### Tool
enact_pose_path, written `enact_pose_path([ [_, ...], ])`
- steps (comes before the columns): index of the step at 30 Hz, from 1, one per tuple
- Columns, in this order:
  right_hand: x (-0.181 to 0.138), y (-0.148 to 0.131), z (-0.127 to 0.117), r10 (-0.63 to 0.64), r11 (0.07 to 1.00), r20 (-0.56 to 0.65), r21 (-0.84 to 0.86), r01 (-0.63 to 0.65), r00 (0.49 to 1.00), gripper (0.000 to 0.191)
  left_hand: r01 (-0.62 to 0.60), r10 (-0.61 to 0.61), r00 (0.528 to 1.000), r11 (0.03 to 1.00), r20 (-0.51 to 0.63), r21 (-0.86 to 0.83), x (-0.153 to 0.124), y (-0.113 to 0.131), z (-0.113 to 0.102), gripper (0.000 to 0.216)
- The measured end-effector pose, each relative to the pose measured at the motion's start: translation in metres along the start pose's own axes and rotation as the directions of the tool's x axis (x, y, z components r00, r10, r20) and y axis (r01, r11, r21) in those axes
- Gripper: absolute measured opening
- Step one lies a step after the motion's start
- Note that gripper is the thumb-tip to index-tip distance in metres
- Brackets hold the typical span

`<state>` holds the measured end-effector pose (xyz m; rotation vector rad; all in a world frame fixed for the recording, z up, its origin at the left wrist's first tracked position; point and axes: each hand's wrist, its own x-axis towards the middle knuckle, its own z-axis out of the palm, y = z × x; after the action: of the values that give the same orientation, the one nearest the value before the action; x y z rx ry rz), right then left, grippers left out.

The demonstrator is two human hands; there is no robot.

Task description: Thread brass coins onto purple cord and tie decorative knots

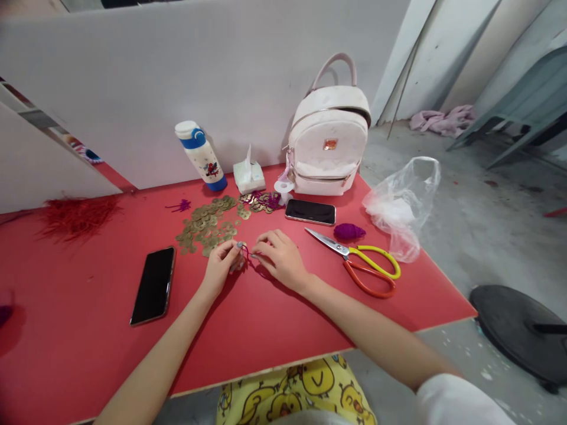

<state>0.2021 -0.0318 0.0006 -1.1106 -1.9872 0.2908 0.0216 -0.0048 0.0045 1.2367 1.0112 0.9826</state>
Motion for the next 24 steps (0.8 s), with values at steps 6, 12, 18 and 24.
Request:
enact_pose_path([
  [6,0.000,-0.004,-0.001,-0.168,0.985,0.145,0.059,0.161,0.975,0.012,-0.126,0.145,0.989,0.926,-0.028,0.355,-0.003,0.001,-0.001,0.032],
  [12,0.000,0.001,-0.002,-0.149,0.983,0.126,0.125,0.134,0.981,0.015,-0.531,0.420,0.844,0.572,0.333,0.624,-0.005,-0.008,-0.007,0.030],
  [18,0.001,0.005,-0.003,0.029,0.960,0.077,0.275,-0.050,0.997,0.018,-0.704,0.559,0.703,0.461,0.440,0.539,-0.008,-0.005,-0.008,0.022],
  [24,0.000,0.004,0.002,0.142,0.911,0.130,0.370,-0.181,0.981,0.013,-0.631,0.604,0.754,0.562,0.256,0.535,-0.012,0.007,-0.003,0.018],
])
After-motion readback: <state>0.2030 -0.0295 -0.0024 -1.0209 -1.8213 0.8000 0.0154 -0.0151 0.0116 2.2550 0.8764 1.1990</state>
